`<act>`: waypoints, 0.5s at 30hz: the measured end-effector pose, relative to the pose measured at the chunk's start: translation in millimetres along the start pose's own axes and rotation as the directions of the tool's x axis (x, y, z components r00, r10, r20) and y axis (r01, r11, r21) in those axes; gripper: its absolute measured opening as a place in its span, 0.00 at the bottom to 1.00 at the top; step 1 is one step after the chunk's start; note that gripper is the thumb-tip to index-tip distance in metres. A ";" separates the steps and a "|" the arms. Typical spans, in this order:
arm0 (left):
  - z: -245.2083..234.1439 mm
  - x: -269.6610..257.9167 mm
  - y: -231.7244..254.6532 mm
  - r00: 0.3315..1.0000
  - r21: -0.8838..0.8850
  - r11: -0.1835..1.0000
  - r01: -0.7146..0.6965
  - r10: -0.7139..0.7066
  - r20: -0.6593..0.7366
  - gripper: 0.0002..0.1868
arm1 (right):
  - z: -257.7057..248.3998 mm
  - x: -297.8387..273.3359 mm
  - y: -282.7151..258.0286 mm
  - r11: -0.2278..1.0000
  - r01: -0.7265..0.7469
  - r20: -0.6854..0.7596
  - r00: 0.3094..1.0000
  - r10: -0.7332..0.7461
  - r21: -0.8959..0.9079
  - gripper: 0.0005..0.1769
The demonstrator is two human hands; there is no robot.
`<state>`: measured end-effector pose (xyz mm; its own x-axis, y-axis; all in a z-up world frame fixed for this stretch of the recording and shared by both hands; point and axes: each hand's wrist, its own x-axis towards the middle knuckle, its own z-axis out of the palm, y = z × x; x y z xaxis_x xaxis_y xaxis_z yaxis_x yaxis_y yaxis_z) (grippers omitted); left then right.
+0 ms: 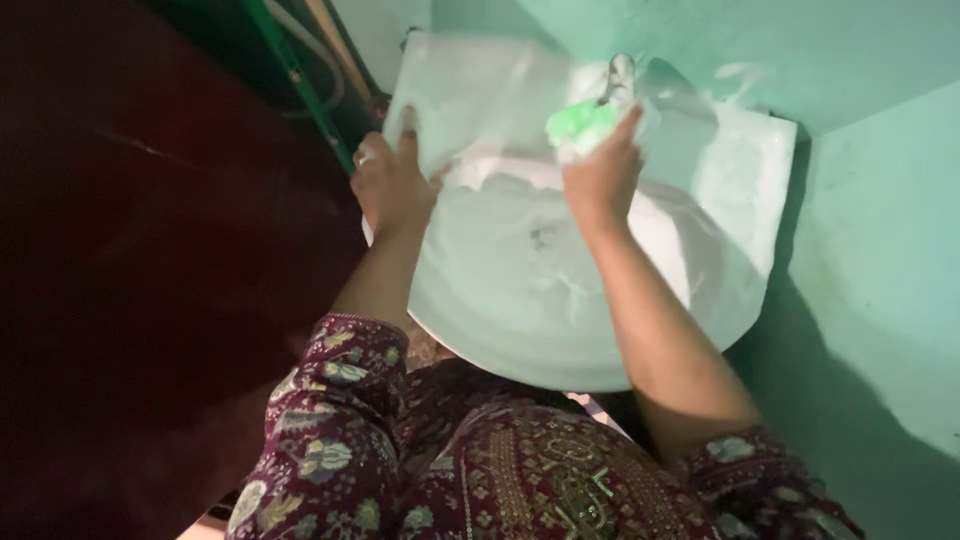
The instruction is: The person cleans a sink and a faucet using a sponge and green liquid soap, rubbing the basin and the metal surfaces.
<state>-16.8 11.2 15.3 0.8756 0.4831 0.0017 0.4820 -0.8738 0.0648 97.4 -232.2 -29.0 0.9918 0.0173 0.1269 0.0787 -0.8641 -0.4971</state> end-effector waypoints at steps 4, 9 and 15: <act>0.9 5.7 0.7 0.999 0.074 0.997 0.012 -0.015 0.045 0.50 | 21.4 62.1 32.0 0.970 0.198 -0.194 0.966 -0.169 0.142 0.51; -7.2 7.1 3.2 0.994 0.034 0.999 0.040 -0.044 0.104 0.51 | -4.8 72.0 23.6 0.848 0.007 0.053 0.998 -0.042 0.530 0.49; -1.6 3.1 3.2 0.998 0.035 0.999 0.024 -0.026 0.050 0.49 | 7.8 8.8 13.3 0.983 0.158 -0.152 0.978 -0.143 0.094 0.57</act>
